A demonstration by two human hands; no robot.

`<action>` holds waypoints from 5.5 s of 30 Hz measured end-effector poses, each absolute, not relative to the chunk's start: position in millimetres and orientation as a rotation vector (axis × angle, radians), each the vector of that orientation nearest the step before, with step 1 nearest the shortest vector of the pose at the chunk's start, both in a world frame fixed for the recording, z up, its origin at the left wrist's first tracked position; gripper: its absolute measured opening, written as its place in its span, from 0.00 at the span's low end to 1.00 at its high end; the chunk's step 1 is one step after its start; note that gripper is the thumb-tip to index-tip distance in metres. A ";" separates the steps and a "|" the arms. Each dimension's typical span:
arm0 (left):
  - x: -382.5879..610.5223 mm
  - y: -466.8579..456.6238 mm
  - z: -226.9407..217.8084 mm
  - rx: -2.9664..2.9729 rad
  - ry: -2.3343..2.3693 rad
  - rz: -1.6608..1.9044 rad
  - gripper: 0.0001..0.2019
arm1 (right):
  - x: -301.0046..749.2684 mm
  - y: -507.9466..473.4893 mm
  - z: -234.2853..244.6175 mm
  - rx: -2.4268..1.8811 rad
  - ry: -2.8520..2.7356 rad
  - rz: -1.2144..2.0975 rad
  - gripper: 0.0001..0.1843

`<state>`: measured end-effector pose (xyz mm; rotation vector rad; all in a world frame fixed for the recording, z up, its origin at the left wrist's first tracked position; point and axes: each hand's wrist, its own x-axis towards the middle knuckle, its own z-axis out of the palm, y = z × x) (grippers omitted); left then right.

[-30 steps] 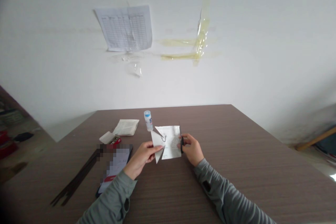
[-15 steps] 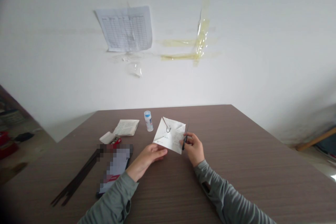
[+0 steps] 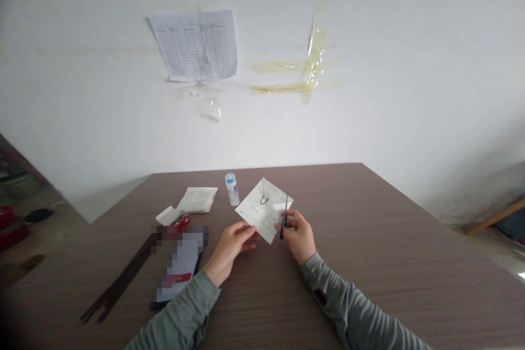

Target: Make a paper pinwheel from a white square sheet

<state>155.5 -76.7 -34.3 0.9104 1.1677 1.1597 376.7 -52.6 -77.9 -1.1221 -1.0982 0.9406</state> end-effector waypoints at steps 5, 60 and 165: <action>161.6 -80.2 -33.1 0.860 1.157 1.226 0.15 | 373.8 -54.5 -78.8 -1.125 -1.104 0.928 0.46; 140.9 -56.5 -33.0 0.789 1.141 1.611 0.24 | 370.0 -78.5 -80.1 -1.085 -1.637 1.447 0.39; 139.3 -56.1 -33.4 0.864 1.183 1.569 0.22 | 367.2 -77.0 -83.8 -1.060 -1.583 1.484 0.35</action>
